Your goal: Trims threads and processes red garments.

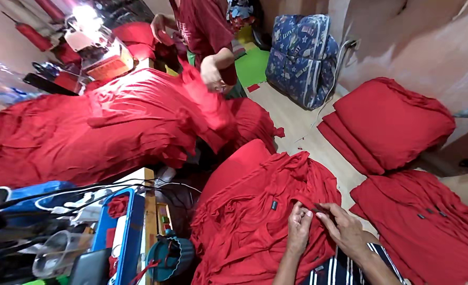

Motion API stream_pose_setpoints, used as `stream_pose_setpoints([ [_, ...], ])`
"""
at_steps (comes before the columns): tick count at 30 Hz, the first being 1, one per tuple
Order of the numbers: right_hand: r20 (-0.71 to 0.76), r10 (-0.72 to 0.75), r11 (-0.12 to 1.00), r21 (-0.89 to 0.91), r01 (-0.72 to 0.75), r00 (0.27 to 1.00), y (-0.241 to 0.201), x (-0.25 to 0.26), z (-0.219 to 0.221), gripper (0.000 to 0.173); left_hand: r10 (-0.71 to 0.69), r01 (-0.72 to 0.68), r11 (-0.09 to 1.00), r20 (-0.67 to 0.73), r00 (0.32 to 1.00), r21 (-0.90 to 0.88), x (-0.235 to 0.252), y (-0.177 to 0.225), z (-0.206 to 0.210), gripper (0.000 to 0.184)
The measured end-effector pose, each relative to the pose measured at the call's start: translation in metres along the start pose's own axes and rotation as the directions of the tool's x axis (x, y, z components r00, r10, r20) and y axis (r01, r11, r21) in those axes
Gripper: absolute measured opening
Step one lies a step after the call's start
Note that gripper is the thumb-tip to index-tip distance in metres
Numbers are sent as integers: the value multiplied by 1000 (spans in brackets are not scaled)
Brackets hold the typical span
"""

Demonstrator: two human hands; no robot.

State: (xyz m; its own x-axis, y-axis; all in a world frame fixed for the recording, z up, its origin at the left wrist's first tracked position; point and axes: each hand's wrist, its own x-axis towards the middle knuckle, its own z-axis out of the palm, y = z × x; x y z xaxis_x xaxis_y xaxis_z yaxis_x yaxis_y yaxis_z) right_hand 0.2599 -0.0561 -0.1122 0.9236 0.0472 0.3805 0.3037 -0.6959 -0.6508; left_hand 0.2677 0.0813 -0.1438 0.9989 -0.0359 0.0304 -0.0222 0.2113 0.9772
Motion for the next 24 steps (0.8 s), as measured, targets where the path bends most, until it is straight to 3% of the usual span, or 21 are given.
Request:
stream_pose_setpoints([
  [5,47,5,998,-59,-3,999,-6,3,7,28,-26,26,1000,-6,1000,-4,0,1,0,40],
  [9,-28,94,995,27,-93,995,-4,3,3,28,-11,11,1000,-7,1000,-6,-1,2,0,37],
  [13,-115,190,975,136,-174,975,-3,9,-7,37,6,-6,1000,-22,1000,-22,-1,3,1,23],
  [16,-21,94,986,139,-90,995,-6,12,-9,50,25,-26,999,-8,1000,-26,0,2,0,22],
  [20,3,-61,996,71,60,998,-8,13,11,25,27,-27,997,-5,1000,-67,0,-4,-2,22],
  [24,-10,8,991,131,-6,1000,-10,15,14,17,13,-14,996,-14,1000,-94,0,-7,-4,24],
])
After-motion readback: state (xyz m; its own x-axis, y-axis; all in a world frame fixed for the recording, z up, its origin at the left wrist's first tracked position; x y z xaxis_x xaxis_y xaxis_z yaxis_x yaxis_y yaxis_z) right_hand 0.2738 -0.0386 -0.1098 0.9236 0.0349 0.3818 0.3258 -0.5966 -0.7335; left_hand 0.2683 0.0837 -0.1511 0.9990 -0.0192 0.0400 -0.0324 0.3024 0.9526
